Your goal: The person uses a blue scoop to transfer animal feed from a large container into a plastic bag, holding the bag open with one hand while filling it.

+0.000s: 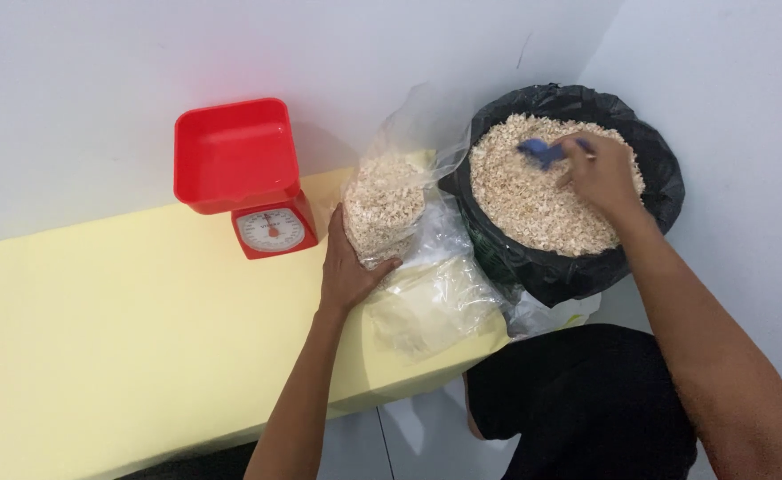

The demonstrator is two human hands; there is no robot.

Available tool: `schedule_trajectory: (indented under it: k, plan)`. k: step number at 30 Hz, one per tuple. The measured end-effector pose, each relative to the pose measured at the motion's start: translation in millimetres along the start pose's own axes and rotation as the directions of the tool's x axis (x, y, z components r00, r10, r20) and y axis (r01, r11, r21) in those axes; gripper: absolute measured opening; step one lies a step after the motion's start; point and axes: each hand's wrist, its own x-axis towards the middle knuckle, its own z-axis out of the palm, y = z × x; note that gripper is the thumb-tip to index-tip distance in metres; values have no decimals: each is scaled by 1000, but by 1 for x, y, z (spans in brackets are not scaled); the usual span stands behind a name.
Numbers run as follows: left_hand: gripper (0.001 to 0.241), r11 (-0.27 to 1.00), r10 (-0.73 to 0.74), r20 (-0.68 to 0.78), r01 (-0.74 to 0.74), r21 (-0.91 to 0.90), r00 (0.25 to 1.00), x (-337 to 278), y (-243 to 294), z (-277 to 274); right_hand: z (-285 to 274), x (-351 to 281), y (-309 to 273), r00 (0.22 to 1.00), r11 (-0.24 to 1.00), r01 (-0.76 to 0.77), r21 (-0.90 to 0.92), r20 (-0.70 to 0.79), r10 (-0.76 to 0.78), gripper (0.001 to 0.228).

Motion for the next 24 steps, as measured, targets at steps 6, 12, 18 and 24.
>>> schedule_trajectory:
  k: [6, 12, 18, 24]
  plan:
    - [136, 1000, 1, 1, -1, 5, 1000, 2, -3, 1, 13, 11, 18, 950, 946, -312, 87, 13, 312, 29]
    - [135, 999, 36, -13, -36, -27, 999, 1, 1, 0, -5, 10, 44, 832, 749, -531, 396, 75, 550, 32]
    - [135, 999, 35, -13, -36, -33, 999, 1, -1, -1, -16, 10, 65, 816, 729, -542, 417, 56, 575, 30]
    - [127, 965, 258, -125, -261, -7, 958, 0, -5, 0, -30, 17, -50, 814, 637, -444, 630, -13, 581, 25]
